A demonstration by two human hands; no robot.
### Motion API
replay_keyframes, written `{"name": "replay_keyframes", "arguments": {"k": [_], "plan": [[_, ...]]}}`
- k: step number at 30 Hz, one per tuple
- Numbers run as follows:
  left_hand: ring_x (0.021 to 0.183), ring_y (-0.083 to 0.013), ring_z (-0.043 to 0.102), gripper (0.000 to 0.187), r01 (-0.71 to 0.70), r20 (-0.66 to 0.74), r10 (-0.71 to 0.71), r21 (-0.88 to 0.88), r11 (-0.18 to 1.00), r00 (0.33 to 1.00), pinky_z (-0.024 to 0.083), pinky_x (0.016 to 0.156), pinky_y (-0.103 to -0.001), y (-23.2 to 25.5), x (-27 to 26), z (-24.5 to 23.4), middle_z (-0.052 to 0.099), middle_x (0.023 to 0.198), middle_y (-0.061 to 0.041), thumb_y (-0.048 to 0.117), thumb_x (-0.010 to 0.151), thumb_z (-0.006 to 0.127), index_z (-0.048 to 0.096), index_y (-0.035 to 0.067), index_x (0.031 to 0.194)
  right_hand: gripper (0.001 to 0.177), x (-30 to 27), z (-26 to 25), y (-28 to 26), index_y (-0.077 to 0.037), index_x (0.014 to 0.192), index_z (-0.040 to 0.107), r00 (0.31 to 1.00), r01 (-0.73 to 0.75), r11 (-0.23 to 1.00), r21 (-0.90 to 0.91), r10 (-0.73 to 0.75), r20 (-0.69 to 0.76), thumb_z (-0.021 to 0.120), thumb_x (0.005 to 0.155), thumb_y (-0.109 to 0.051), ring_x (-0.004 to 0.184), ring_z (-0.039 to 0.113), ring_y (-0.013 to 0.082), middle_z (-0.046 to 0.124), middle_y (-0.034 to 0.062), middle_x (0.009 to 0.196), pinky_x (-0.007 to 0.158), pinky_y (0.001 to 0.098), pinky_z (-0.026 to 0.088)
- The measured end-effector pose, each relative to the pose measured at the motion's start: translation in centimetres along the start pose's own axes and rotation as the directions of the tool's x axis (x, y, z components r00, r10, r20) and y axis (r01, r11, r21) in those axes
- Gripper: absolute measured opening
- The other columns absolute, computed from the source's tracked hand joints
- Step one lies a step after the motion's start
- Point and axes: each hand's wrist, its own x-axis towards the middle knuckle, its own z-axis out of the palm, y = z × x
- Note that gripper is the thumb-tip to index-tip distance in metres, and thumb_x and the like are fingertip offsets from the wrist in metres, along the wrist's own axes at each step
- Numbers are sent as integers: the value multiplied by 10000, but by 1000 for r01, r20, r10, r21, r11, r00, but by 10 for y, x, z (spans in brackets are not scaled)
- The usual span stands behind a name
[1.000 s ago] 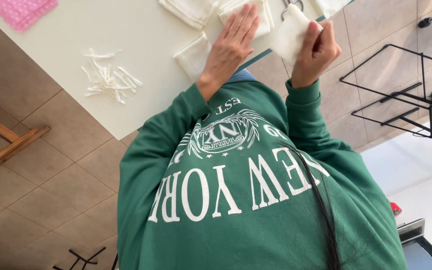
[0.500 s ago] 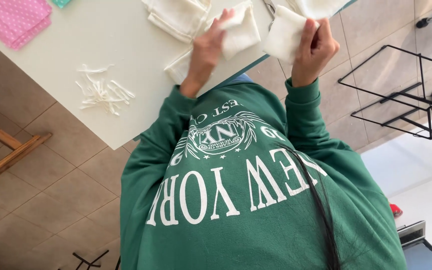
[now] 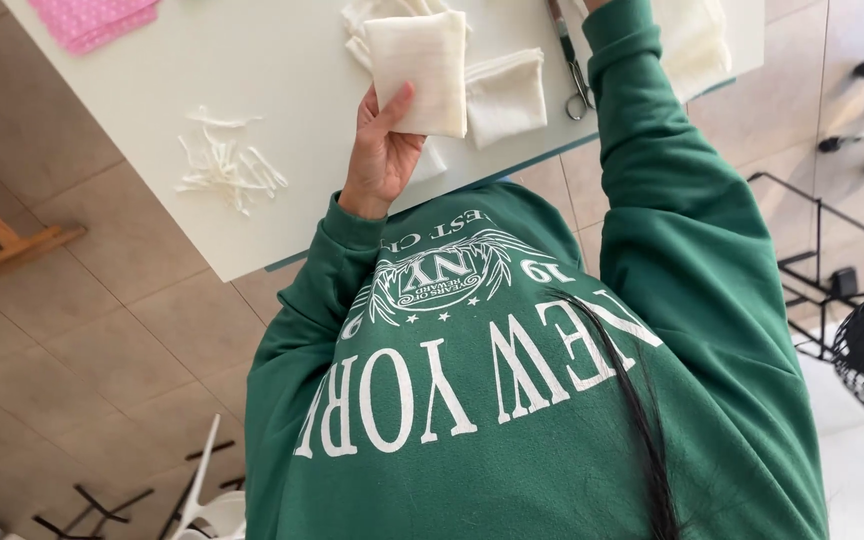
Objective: Folding small white fabric squares on a work table.
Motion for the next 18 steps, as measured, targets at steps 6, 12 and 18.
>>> {"name": "replay_keyframes", "arguments": {"k": [6,12,18], "plan": [[1125,-198,706,299,-65,62,65,1,998,996,581,1054,-327,3,-2,0,698,1273,-128,114,1084,601,559,8,1360,374,1,35,-41,-1,1273,531,944,-187,942,277,95,315,723,987,-148,912,593,212,604,137,1082,832,292,541],[1185,-192,661,339,-147,124,131,130,981,984,541,1106,-339,-1,-16,-19,662,1340,-112,53,1103,586,519,61,1435,340,-11,54,-92,8,1272,468,879,-369,797,478,132,457,688,1014,23,890,635,176,616,119,1084,829,273,603],[919,-270,733,489,-118,133,25,760,640,991,674,897,-373,49,-64,-24,693,1124,-206,89,954,716,523,-57,1379,183,-10,43,-95,39,1127,596,785,-264,937,228,72,615,718,1014,-38,808,514,149,518,74,989,797,253,508]]}}
